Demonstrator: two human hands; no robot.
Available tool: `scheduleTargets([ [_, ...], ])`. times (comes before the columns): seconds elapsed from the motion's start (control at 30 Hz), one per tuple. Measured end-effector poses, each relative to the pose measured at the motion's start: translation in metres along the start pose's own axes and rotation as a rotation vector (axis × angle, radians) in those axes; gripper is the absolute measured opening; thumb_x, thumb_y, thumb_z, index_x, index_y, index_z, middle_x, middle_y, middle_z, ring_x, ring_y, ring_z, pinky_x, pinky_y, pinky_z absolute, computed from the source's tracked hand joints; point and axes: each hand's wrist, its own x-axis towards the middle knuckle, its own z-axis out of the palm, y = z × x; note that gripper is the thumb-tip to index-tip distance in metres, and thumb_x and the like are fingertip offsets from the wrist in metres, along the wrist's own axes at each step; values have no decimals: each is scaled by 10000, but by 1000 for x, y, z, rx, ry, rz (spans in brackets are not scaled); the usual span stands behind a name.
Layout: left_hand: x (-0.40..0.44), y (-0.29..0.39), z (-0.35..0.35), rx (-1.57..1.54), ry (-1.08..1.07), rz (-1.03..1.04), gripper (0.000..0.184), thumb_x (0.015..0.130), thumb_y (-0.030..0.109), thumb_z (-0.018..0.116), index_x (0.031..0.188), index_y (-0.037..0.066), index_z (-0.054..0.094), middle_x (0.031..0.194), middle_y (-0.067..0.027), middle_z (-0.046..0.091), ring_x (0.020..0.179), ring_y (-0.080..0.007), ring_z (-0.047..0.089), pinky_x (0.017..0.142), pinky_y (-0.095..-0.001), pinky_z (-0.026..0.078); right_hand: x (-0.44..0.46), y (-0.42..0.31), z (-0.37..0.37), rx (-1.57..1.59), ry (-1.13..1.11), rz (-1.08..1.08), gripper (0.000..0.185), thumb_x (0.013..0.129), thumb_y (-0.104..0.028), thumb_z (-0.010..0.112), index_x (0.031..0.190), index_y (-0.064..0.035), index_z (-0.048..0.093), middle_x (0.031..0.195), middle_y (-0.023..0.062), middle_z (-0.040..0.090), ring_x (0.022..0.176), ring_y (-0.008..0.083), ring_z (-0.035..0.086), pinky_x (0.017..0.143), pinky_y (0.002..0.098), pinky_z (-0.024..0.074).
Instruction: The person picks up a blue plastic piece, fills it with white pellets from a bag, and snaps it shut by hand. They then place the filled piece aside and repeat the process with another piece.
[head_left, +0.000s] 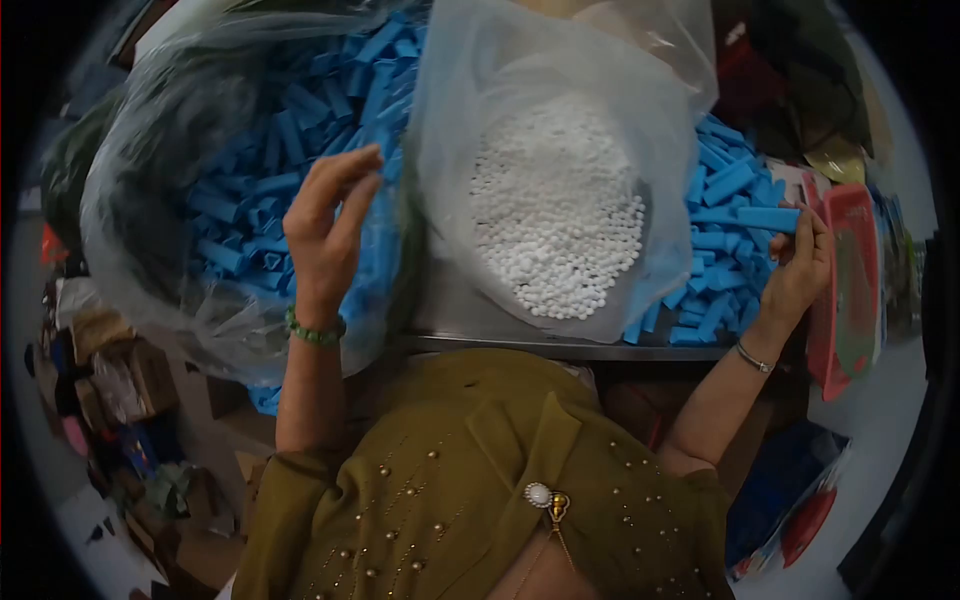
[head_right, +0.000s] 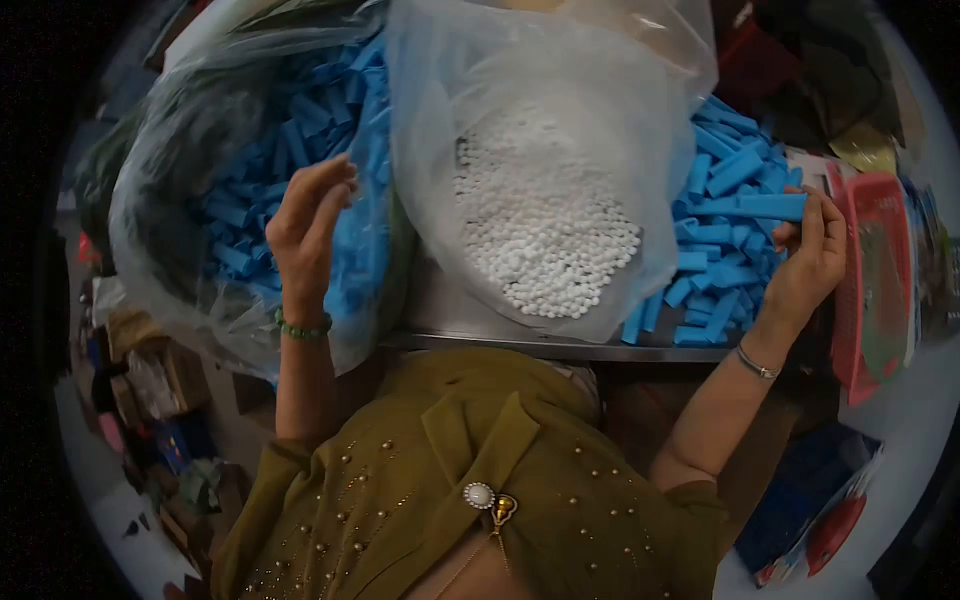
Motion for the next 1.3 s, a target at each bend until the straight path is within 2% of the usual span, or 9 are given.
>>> scheduleTargets([
  [0.1,22,-45,-29,196,187,-169,214,869,49,631,1076,20,679,1001,-77,654,839,-146,627,735,-255,498,27,63,-3,-133,-132,92,256,974,-179,557,1138,14,596,935,121,666,652,86,584,535,191,420],
  [0.2,35,-83,-38,467,71,-166,212,846,87,631,1045,57,699,968,-114,640,853,-256,631,737,-345,523,17,42,28,-52,109,-12,257,975,-164,548,1151,13,607,955,107,662,711,97,598,567,203,439],
  [0.43,50,-141,-16,1193,-96,-124,217,704,89,668,918,73,700,989,-144,583,960,-343,571,788,-451,522,-44,-37,26,-89,-111,-131,218,948,-36,500,1119,36,616,1101,137,618,736,104,587,635,215,469],
  [0.6,46,-132,-19,1095,-55,-134,210,671,68,680,880,72,705,1006,-150,576,999,-345,557,794,-453,524,-103,-68,55,39,-423,-260,215,897,52,476,1060,70,614,1060,151,611,693,124,580,639,229,479],
  [0.83,47,-135,-18,1063,-107,-125,224,697,130,732,920,110,731,1018,-140,560,1006,-323,553,797,-432,526,-133,-62,104,188,-758,48,155,859,83,543,970,60,648,1051,139,604,719,132,608,622,231,514],
  [1.07,54,-119,-32,1051,-192,-88,252,740,145,724,984,83,708,995,-134,551,980,-309,561,821,-419,520,-135,-50,103,219,-763,132,163,863,75,549,990,44,648,1010,119,604,712,124,606,632,230,516],
  [1.13,57,-83,-43,544,81,-344,309,805,142,683,1096,41,650,1013,-122,573,980,-280,595,842,-405,519,-137,-46,97,181,-764,151,161,870,70,541,989,40,646,997,103,602,709,117,604,628,222,511],
  [1.2,53,-58,-57,-253,69,-391,428,912,243,612,1257,3,531,1086,-109,599,1054,-262,590,863,-435,502,-140,-37,95,169,-748,192,156,873,66,541,985,38,646,989,94,601,707,111,603,622,219,504],
  [1.3,38,-10,-50,-787,-58,-449,470,946,273,569,1308,-13,481,1072,-113,611,1012,-252,620,800,-394,535,-139,-35,101,167,-735,214,151,875,60,543,983,34,645,976,77,597,699,104,599,615,214,493],
])
